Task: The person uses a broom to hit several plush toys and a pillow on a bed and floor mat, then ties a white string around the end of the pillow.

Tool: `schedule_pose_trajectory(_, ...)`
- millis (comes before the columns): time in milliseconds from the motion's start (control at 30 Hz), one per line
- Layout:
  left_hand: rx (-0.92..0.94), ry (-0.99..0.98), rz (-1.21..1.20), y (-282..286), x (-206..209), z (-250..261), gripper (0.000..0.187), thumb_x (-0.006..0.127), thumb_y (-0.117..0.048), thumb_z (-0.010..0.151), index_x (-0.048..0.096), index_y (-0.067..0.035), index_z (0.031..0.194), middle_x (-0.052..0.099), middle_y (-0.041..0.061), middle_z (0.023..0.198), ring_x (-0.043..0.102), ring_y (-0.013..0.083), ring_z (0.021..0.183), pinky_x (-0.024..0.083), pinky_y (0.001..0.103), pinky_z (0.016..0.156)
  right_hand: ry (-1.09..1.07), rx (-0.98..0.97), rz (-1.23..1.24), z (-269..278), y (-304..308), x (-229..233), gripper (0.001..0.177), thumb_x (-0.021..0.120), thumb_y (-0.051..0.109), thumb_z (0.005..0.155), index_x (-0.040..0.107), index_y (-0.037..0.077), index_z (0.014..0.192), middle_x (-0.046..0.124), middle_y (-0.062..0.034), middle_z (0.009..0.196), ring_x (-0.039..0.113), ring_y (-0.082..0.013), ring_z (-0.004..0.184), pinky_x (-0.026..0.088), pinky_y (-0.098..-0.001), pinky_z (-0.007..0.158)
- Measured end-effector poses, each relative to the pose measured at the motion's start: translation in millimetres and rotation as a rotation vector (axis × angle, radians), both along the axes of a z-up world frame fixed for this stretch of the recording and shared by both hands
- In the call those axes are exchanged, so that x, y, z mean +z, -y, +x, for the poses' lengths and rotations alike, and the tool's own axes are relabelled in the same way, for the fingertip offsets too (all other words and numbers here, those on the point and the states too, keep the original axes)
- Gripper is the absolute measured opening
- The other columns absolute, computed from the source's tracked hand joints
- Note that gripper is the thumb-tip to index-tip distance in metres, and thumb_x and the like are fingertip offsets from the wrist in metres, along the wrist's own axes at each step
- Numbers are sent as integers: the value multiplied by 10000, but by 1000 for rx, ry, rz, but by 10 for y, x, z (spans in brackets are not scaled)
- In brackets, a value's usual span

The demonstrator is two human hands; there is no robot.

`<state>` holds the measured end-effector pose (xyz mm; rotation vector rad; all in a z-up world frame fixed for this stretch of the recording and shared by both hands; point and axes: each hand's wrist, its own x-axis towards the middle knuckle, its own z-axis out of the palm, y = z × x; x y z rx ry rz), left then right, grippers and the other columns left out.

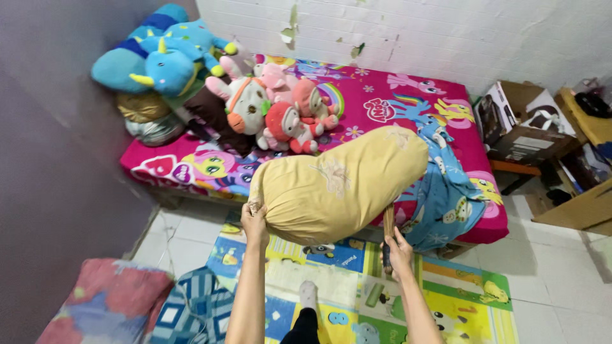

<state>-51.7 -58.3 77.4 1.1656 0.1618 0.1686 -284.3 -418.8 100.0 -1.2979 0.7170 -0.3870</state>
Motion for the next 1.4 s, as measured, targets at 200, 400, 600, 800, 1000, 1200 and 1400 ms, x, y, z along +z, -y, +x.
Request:
schedule_pose_trajectory(200,85,-59,15,566,-32,649,277,710,43,787,665,-59,1041,686,-14,940,612,101,839,508,269,778,-147,55,-134,1060,512,172,529,628,200,970,534,166,1489,596,-78,676,549,-169,427,442,-335,380)
schedule_pose_trajectory(400,23,-419,125,1222,-479,1065,248,606,-200,998,709,-5,1110,675,81,933,572,188,809,470,381,725,-667,-16,-797,1341,871,146,400,654,314,1004,624,118,1351,729,-217,889,693,-385,731,536,-496,637)
schedule_pose_trajectory(600,-6,-520,55,1425,-1027,856,580,696,-195,869,484,-23,1381,594,95,1223,607,252,1063,507,448,870,-557,-154,-869,764,1053,109,744,713,380,897,452,188,1567,713,-271,1110,696,-451,982,540,-513,828)
schedule_pose_trajectory(800,89,-1046,-223,642,-1322,681,477,754,-239,866,590,-3,1246,653,215,1193,648,389,973,506,576,751,-282,-78,-973,779,1421,91,771,717,303,893,446,176,1603,689,-292,949,674,-407,798,544,-444,711)
schedule_pose_trajectory(1000,158,-927,-299,705,-1313,492,346,576,-284,970,621,-124,1273,646,56,1219,637,286,995,545,498,740,-475,336,-958,1323,1661,-122,742,706,303,904,409,177,1573,710,-237,895,692,-372,735,538,-459,701)
schedule_pose_trajectory(1200,135,-895,-437,1324,-1410,229,371,490,-418,1043,604,-192,1315,685,-13,1136,564,216,910,434,401,782,-346,1113,-1230,986,1872,-267,758,697,293,850,394,265,1545,729,-205,978,709,-390,862,563,-493,772)
schedule_pose_trajectory(1400,245,-835,-520,1814,-1126,-27,286,533,-385,1039,604,-157,1197,642,-44,926,578,205,900,442,464,897,-246,995,-1263,879,2309,-371,701,652,336,919,364,320,1558,710,-180,1137,698,-415,866,567,-505,747)
